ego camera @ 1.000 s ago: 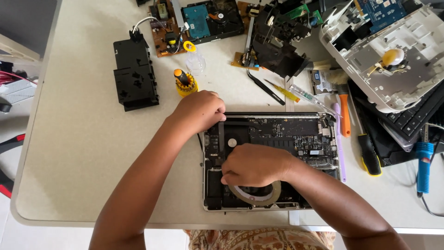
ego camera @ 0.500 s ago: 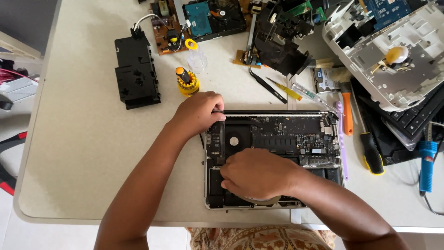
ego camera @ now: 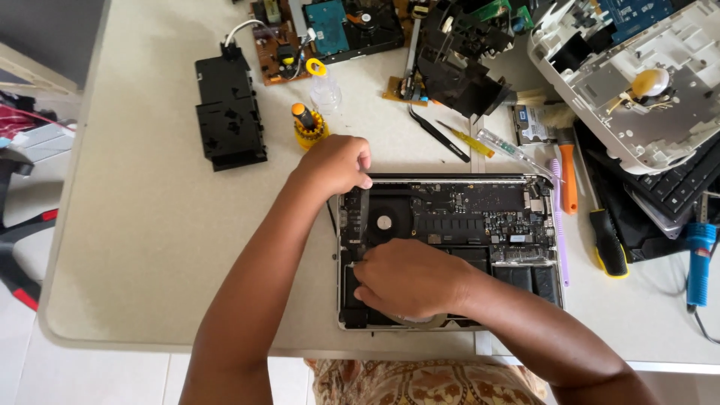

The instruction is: Inspecting and repairing the internal components of a laptop using a screwdriver and tape.

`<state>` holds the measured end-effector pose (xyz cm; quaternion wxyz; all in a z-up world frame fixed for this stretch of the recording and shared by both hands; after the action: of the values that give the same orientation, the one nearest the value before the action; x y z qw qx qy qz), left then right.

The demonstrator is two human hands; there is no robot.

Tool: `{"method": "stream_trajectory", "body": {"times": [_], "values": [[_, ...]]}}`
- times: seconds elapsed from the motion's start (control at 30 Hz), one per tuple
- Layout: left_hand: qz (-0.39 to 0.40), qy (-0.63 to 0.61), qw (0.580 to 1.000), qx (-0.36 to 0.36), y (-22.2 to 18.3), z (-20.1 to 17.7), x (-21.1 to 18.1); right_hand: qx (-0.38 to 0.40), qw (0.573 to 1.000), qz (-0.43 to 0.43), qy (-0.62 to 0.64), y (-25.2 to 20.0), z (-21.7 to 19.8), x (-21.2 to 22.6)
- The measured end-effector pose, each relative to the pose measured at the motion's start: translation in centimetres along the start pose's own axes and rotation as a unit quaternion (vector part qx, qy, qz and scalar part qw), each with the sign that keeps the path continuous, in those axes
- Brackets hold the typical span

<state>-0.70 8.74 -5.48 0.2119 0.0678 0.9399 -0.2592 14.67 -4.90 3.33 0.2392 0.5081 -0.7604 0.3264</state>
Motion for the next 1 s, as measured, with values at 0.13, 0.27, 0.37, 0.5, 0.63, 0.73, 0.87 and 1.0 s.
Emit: {"method": "stream_trajectory", "body": {"times": [0.13,0.27,0.37,0.5,0.63,0.73,0.87,1.0], "values": [[0.005,-0.007,1.0,-0.002,-1.0,-0.5,-0.3,0.0,1.0,0.007,0.012,-0.2,0.0,-0.3],[0.031,-0.109,0.994,-0.008,-2.5,-0.3,0.2,-0.001,0.998,0.019,0.062,-1.0,0.1,-0.6],[0.05,-0.123,0.99,-0.054,-3.4,0.4,0.1,-0.003,0.998,0.024,0.063,-1.6,0.2,-0.6],[0.109,-0.062,0.979,-0.162,-4.0,1.5,0.3,-0.008,0.995,0.028,0.095,-2.2,-0.2,-0.1],[0.139,0.006,0.962,-0.235,-3.8,2.6,0.4,-0.013,0.994,0.022,0.108,-2.3,1.0,-1.4],[0.133,0.062,0.96,-0.239,-3.9,3.3,0.5,-0.008,0.996,0.043,0.083,-2.4,1.5,-1.6],[0.178,0.102,0.936,-0.285,-3.9,4.8,1.4,-0.016,0.994,0.041,0.098,-2.7,1.0,-1.5],[0.163,0.017,0.942,-0.292,-6.2,3.3,0.6,-0.039,0.992,0.032,0.118,-3.2,1.1,-1.7]]}}
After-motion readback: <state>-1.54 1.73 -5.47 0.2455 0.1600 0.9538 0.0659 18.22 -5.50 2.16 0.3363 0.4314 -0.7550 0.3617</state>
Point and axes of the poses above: each hand's wrist, its own y-axis towards the middle knuckle, its own z-axis out of the palm, x = y × z, the point moved 1 cm from there along y, towards the middle knuckle, and after that the axes turned 13 degrees about -z, right-handed, at the moved point
